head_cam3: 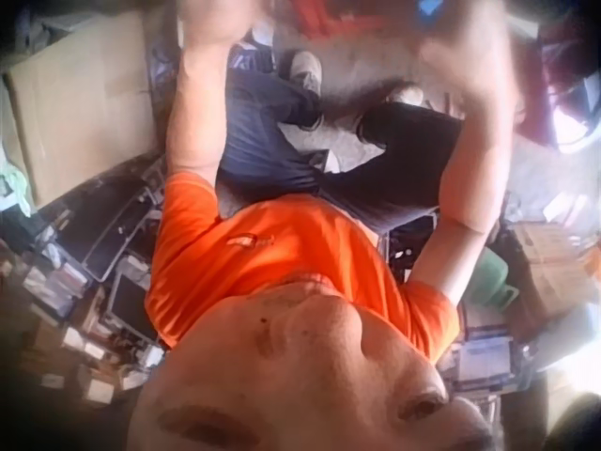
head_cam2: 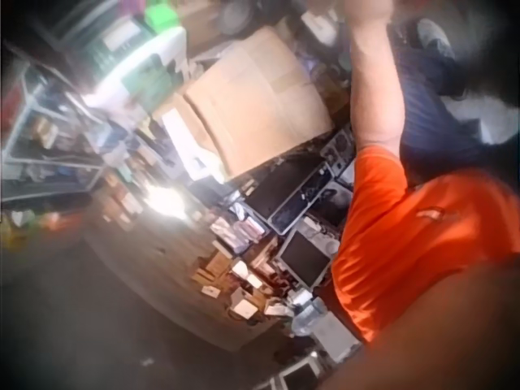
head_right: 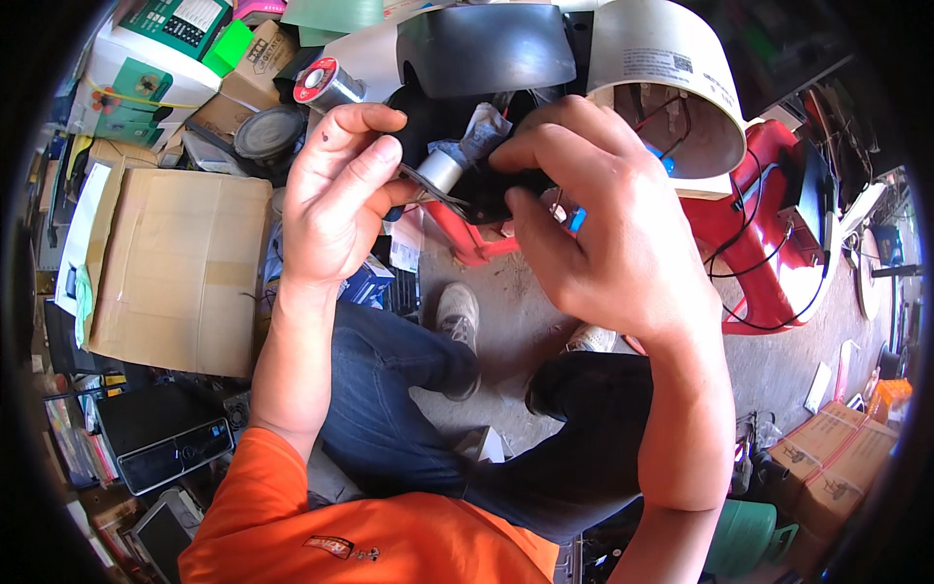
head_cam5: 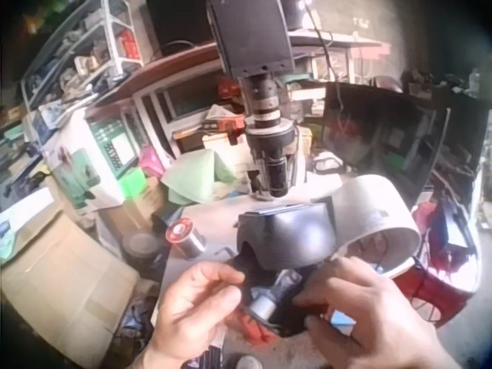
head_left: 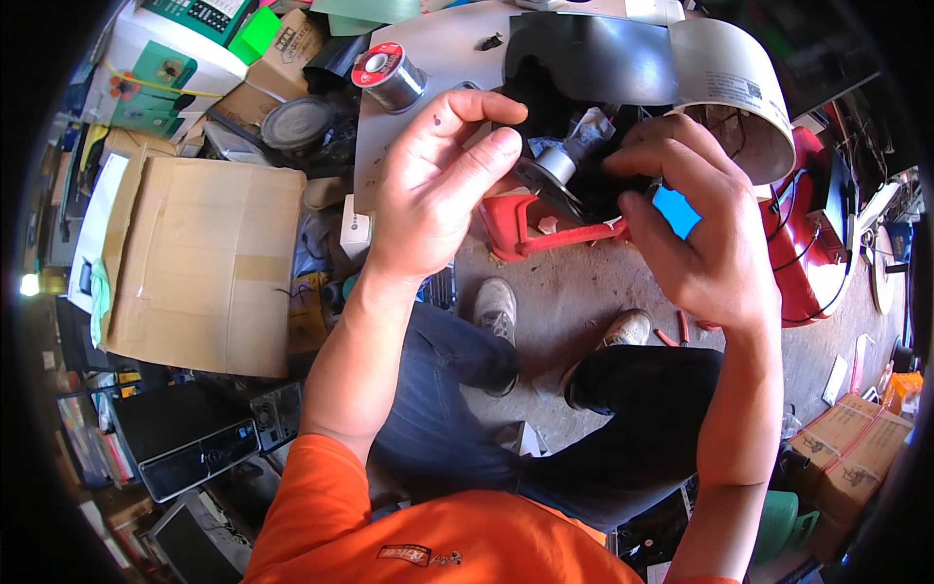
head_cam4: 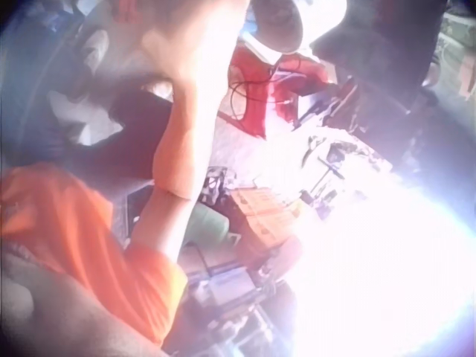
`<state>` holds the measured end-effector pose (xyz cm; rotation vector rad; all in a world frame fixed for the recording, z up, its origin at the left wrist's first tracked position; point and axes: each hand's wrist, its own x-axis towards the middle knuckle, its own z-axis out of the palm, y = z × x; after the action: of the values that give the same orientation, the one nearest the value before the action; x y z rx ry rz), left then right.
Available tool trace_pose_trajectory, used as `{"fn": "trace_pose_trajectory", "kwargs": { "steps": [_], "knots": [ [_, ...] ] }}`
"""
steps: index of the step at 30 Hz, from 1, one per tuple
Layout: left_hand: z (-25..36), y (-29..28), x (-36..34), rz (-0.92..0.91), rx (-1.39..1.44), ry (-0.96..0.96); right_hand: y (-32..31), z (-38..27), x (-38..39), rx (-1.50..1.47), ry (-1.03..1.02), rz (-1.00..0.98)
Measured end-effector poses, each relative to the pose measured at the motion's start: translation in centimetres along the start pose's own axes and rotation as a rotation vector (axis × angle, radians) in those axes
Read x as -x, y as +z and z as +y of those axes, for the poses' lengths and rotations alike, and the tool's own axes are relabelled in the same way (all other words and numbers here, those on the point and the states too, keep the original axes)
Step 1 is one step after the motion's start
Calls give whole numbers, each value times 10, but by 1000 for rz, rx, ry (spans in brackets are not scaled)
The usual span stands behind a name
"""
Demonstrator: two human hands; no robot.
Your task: The person disassembles a black electronic device, removes a white cylindrical component, and manipulates internal wires and connectors. They then reassemble the device by placing the component back inside and securing the casing.
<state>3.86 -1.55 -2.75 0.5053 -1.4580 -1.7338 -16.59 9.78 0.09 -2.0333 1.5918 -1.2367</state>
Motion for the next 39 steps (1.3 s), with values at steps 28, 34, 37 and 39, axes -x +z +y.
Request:
{"fn": "trace_pose_trajectory", "kwargs": {
  "steps": [28, 34, 37, 39],
  "knots": [
    [1, 4, -1, 17, -5, 15, 10, -8, 8, -32, 60, 8],
    [0, -1, 0, -14, -6, 2, 14, -4, 9, -53, 15, 18],
    [-1, 0, -1, -9, -4, 16, 16, -4, 10, -81, 48, 23],
    [-1, 1, -1, -13, -1, 23, 17, -4, 10, -83, 50, 32]
  ]
}}
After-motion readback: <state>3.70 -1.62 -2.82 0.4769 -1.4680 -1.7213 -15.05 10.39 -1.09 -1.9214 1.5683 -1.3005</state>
